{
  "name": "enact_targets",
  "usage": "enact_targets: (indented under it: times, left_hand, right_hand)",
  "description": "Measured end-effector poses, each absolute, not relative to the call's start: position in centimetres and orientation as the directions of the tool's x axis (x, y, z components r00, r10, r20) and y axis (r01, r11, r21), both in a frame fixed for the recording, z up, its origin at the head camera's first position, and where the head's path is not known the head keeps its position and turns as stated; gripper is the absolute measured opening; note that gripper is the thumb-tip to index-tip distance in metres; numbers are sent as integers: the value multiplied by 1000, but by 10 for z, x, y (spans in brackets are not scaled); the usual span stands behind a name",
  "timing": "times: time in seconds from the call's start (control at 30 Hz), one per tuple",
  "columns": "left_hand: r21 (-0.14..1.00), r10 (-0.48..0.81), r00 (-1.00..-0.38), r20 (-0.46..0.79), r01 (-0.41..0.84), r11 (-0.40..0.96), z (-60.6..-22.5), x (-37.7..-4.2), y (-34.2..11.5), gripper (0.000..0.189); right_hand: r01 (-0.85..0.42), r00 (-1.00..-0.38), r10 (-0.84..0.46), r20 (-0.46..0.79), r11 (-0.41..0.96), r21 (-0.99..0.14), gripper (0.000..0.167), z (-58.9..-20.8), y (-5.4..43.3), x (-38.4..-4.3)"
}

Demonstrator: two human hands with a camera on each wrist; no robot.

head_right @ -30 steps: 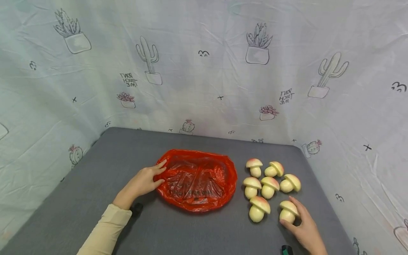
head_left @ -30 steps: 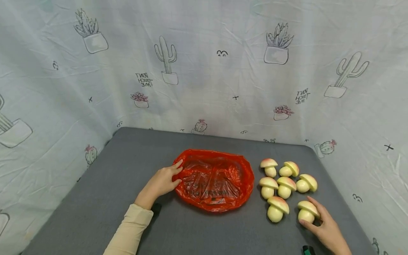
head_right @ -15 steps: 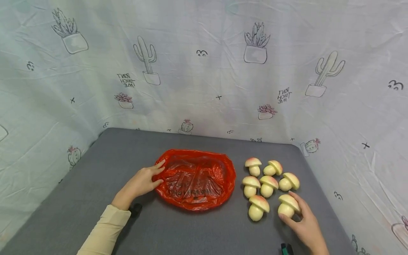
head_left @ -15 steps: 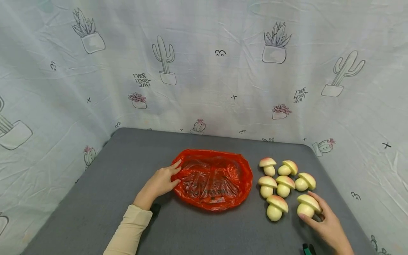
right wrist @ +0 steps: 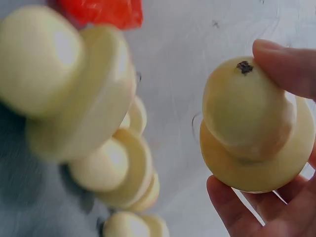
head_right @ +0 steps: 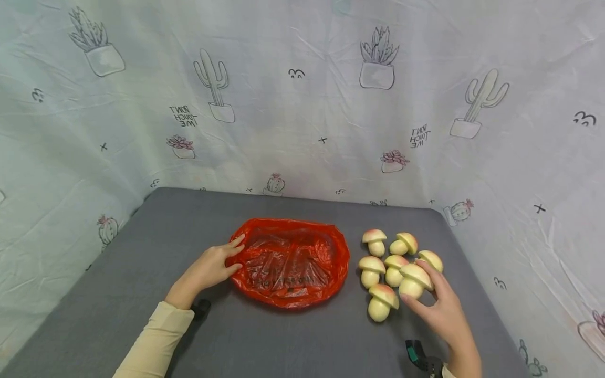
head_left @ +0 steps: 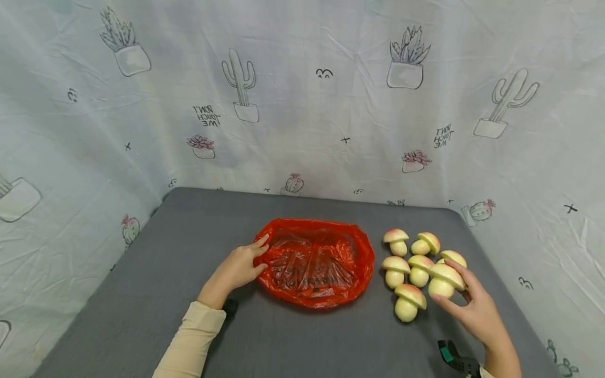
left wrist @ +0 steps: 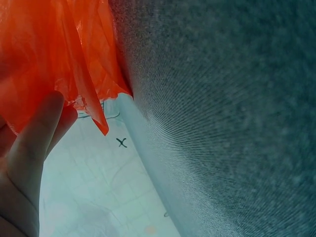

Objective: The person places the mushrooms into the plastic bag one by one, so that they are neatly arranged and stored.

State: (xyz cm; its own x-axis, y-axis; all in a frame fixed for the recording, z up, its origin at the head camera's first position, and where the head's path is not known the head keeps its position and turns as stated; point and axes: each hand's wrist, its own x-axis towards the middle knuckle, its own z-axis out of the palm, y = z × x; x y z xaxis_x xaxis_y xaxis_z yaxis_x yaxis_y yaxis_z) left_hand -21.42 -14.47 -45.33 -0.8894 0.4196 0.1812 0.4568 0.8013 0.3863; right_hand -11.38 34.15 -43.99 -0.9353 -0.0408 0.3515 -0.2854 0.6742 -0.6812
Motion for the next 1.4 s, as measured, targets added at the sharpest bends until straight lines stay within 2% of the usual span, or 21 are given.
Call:
enact_targets:
  times: [0.27,0.57,0.97,1.27,1.4]
  left_hand:
    - [394,406,-898,167,438,808,-450,-213,-145,51]
    - [401,408,-900,154,435,806,-453,-213,-144,51]
    - [411,405,-901,155,432,803,-452,-214,-144,51]
    - [411,399,-903,158,427,805,-451,-215,-146,51]
    - [402,404,-900,167,436,805,-451,-213,-144,51]
  right_hand:
    - [-402,-898,-125,422,624,-670,81,-422,318,-127]
    - [-528,-848,-254,466,497,-689,82,-410,292,-141]
    - [-543,-830,-359,426,350,-763,78,-408,254,-170]
    - [-522,-831,-409,377,340,-782,72,-400,209,-178]
    - [-540,-819,-433,376,359,-762,75,-418,192,-195]
